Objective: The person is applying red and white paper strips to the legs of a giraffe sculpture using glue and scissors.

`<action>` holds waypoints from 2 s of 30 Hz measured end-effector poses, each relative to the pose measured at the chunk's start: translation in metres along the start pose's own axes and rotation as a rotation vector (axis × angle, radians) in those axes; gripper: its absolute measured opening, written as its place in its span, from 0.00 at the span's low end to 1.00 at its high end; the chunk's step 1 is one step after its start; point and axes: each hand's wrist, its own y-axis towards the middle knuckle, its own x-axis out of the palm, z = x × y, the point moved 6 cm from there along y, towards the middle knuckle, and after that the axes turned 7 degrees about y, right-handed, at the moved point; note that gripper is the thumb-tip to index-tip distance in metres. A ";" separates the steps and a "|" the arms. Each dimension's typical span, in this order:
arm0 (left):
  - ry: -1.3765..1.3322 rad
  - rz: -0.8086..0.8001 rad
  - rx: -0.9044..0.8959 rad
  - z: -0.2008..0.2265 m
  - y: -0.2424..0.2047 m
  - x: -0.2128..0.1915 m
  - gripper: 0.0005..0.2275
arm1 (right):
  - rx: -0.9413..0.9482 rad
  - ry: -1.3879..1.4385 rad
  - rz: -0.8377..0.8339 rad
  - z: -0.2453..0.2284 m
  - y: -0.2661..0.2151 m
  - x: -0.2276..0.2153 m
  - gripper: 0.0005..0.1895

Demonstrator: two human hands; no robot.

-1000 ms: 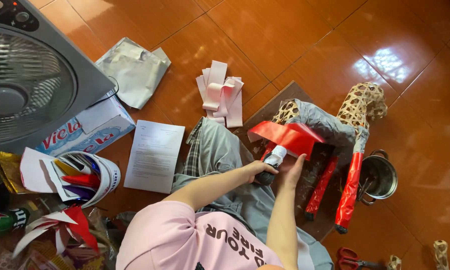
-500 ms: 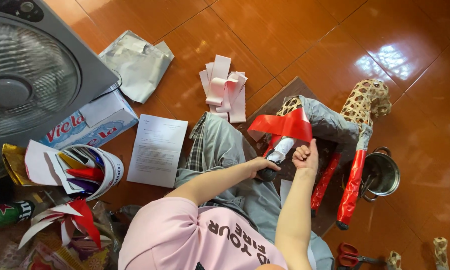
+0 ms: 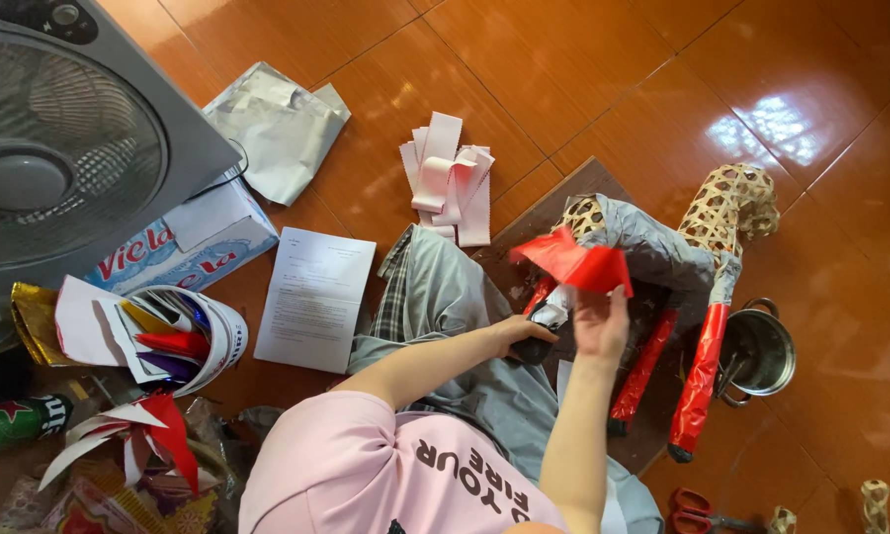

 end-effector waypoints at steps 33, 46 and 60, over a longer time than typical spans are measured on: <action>-0.590 0.044 0.411 0.056 -0.037 -0.071 0.14 | -0.282 -0.151 0.114 -0.047 -0.137 -0.075 0.17; -0.535 -0.037 0.380 0.048 -0.041 -0.027 0.08 | -0.356 -0.232 0.026 -0.099 -0.146 -0.027 0.30; -0.489 -0.240 0.250 0.092 -0.128 0.035 0.07 | 0.092 0.331 -0.211 0.036 -0.128 0.009 0.31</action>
